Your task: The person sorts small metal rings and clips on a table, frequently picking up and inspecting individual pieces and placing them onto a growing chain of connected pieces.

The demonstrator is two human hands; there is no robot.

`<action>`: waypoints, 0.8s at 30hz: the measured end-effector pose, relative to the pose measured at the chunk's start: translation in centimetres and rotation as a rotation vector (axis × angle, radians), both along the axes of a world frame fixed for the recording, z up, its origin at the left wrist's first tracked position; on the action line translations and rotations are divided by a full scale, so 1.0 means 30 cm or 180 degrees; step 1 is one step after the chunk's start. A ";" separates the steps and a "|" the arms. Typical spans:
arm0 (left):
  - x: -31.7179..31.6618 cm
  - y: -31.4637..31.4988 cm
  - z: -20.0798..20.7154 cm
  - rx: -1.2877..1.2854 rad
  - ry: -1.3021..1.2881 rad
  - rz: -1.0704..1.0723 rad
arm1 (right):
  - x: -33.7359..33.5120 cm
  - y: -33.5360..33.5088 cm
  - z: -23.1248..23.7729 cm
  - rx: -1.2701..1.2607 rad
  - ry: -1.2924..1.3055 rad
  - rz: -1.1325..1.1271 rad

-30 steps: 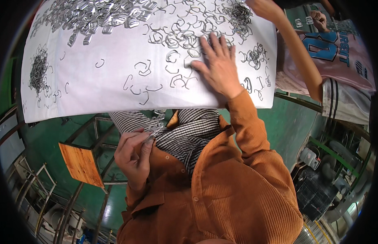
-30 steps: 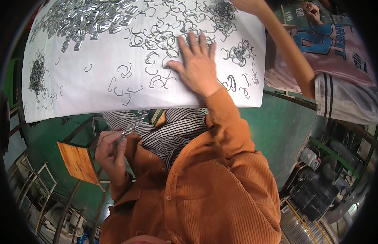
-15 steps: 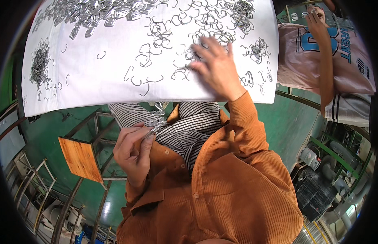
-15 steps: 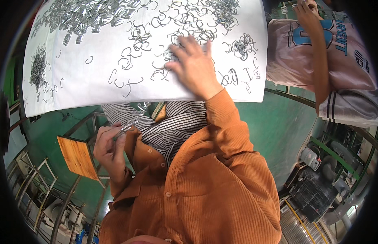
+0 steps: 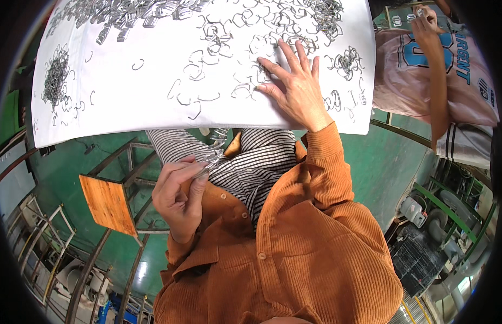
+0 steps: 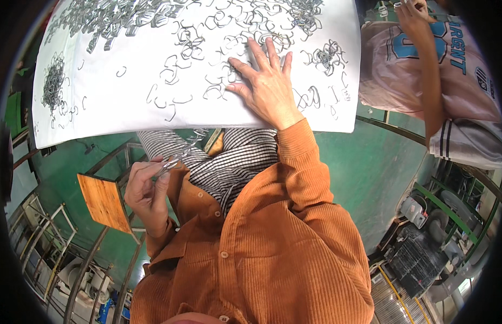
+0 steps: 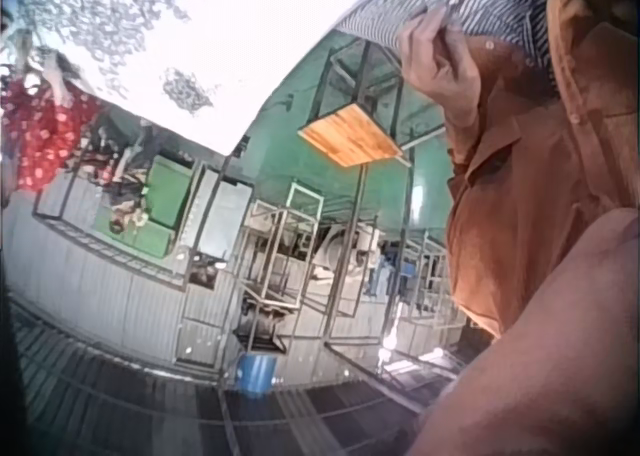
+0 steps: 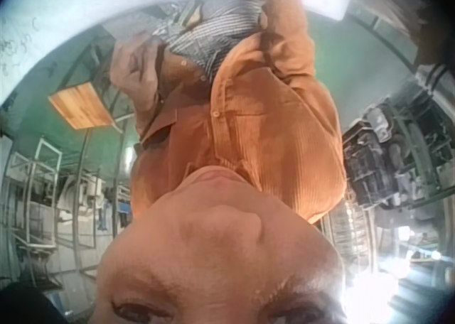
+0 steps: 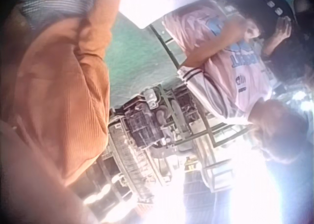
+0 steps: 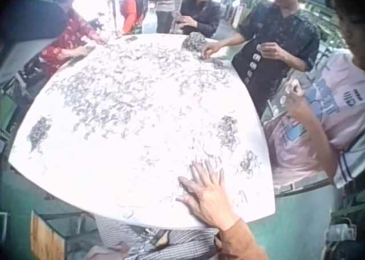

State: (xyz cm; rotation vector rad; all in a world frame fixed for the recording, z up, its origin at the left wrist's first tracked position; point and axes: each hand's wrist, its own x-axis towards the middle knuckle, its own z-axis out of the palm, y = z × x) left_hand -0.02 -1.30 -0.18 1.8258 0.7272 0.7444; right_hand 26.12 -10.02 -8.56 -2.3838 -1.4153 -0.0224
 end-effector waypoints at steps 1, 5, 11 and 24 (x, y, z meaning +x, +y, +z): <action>-0.001 -0.001 0.002 -0.0004 -0.0018 0.0005 | -0.001 0.005 0.005 0.0050 0.0024 0.0137; -0.008 -0.006 0.009 -0.0051 0.0028 0.0064 | 0.067 0.064 0.017 0.1138 0.0615 -0.0300; -0.015 -0.013 0.041 0.0255 0.0135 0.0097 | 0.220 0.205 -0.023 0.0249 0.0512 0.0321; -0.033 0.004 0.070 -0.0216 -0.0648 0.0482 | -0.054 0.167 0.306 0.0353 0.1851 0.0893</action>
